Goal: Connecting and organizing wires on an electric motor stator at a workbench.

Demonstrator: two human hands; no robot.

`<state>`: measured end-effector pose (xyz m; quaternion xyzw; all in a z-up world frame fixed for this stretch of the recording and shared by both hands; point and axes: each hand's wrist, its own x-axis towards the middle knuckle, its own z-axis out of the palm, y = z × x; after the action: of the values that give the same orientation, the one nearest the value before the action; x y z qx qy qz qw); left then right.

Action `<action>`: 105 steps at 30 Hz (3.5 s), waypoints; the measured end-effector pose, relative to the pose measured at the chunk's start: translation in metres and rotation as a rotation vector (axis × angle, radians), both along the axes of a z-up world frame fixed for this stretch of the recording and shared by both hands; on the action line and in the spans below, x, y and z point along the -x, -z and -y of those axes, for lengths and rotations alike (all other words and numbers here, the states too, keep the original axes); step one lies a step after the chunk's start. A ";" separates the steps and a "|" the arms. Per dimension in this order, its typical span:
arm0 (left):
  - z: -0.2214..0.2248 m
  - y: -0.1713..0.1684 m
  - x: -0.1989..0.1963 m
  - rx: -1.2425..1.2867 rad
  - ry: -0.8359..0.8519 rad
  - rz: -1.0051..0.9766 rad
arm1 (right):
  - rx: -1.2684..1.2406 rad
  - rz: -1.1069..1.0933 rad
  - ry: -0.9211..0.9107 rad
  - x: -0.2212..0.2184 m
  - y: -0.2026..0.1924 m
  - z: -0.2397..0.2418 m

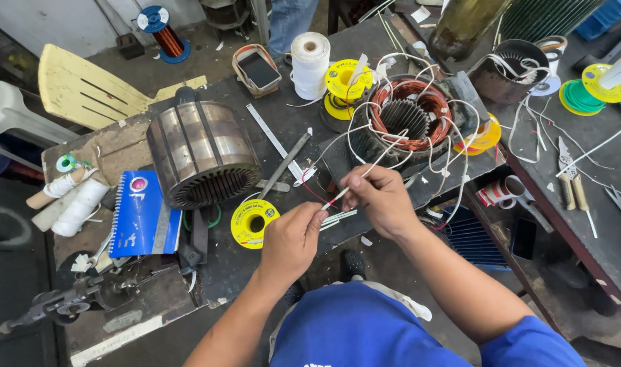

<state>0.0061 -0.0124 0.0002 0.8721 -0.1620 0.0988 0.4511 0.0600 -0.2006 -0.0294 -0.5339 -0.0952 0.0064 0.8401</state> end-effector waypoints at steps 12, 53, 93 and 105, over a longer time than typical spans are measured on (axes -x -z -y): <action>0.002 -0.016 -0.006 -0.085 0.006 0.043 | -0.015 -0.111 0.018 0.006 0.003 -0.008; -0.006 0.005 0.009 0.050 0.018 -0.058 | 0.110 0.063 -0.135 0.017 0.014 -0.016; 0.013 0.003 -0.009 -0.242 -0.191 0.538 | 0.932 1.159 -0.157 -0.033 -0.060 0.000; -0.005 -0.007 -0.007 0.171 -0.046 -0.198 | 0.884 1.134 -0.205 -0.037 -0.070 -0.002</action>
<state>0.0134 -0.0075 0.0072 0.8393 -0.0876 0.0361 0.5353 0.0974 -0.1985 0.0403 -0.7332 -0.5542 -0.1547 0.3624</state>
